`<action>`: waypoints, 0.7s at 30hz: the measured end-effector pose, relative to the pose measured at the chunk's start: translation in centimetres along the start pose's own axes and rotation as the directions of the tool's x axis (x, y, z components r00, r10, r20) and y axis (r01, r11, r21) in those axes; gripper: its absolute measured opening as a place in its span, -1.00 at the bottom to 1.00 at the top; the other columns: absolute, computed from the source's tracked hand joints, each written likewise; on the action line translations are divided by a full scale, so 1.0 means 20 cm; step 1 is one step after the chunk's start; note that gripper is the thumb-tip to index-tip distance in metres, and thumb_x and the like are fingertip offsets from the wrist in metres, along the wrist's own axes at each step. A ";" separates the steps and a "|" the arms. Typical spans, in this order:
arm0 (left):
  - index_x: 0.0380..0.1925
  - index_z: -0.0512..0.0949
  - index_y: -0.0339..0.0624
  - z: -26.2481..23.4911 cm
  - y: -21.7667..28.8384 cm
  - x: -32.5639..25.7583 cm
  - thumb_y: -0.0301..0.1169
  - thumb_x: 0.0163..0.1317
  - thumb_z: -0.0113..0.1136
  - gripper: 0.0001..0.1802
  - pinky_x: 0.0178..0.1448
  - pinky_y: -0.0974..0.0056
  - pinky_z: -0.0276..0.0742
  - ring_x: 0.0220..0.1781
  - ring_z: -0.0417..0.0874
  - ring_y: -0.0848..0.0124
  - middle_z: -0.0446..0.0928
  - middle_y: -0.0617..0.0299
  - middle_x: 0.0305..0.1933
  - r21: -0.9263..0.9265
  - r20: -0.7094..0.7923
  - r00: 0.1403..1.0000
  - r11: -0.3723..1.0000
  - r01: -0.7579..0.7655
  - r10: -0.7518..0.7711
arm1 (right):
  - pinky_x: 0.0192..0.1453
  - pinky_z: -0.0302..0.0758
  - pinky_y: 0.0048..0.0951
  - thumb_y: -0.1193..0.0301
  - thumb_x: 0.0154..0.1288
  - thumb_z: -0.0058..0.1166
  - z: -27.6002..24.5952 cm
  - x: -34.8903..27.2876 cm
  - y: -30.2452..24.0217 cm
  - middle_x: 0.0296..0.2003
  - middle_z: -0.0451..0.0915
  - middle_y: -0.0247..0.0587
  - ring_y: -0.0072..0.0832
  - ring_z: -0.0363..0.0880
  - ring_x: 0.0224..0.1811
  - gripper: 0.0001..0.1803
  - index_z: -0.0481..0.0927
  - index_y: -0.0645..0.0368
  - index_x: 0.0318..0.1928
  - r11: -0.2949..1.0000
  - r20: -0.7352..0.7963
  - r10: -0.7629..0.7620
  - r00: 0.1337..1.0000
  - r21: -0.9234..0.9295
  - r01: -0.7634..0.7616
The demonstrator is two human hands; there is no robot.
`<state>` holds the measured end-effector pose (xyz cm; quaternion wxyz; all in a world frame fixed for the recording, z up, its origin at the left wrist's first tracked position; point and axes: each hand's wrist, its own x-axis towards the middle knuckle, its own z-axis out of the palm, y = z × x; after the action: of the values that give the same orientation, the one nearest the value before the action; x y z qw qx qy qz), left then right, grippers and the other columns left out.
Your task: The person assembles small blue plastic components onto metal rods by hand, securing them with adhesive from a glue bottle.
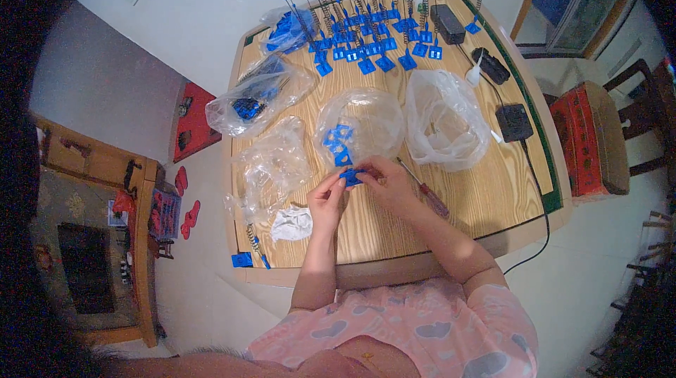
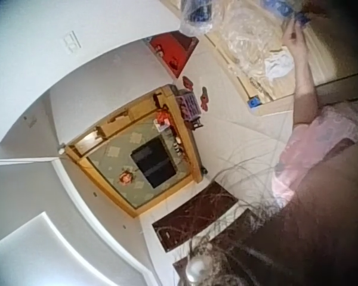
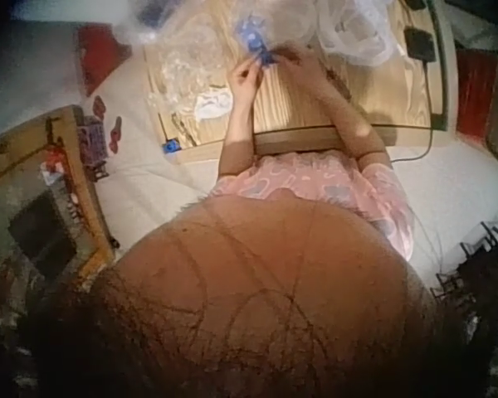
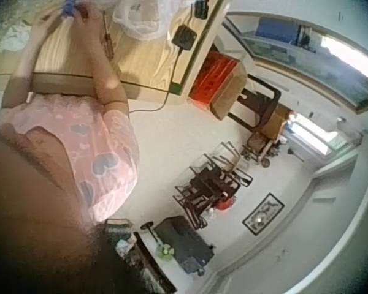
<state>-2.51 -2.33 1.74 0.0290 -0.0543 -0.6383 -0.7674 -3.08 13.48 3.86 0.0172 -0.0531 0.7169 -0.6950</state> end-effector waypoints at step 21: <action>-0.17 0.54 -0.33 0.02 -0.02 -0.01 -0.63 0.12 0.12 -0.76 -0.20 0.47 0.52 -0.29 0.58 0.50 0.56 0.15 -0.24 -0.013 -0.113 0.993 0.999 0.036 -0.037 | -0.13 0.44 -0.56 0.55 0.13 0.08 0.01 0.00 0.00 -0.31 0.55 -0.29 -0.58 0.51 -0.23 -0.81 0.49 0.24 -0.21 0.998 0.000 -0.026 1.000 -0.065 0.026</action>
<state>-2.33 -1.89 1.33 0.0507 0.0006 -0.6324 -0.7730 -3.02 13.30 3.84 0.0061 -0.0628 0.7384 -0.6714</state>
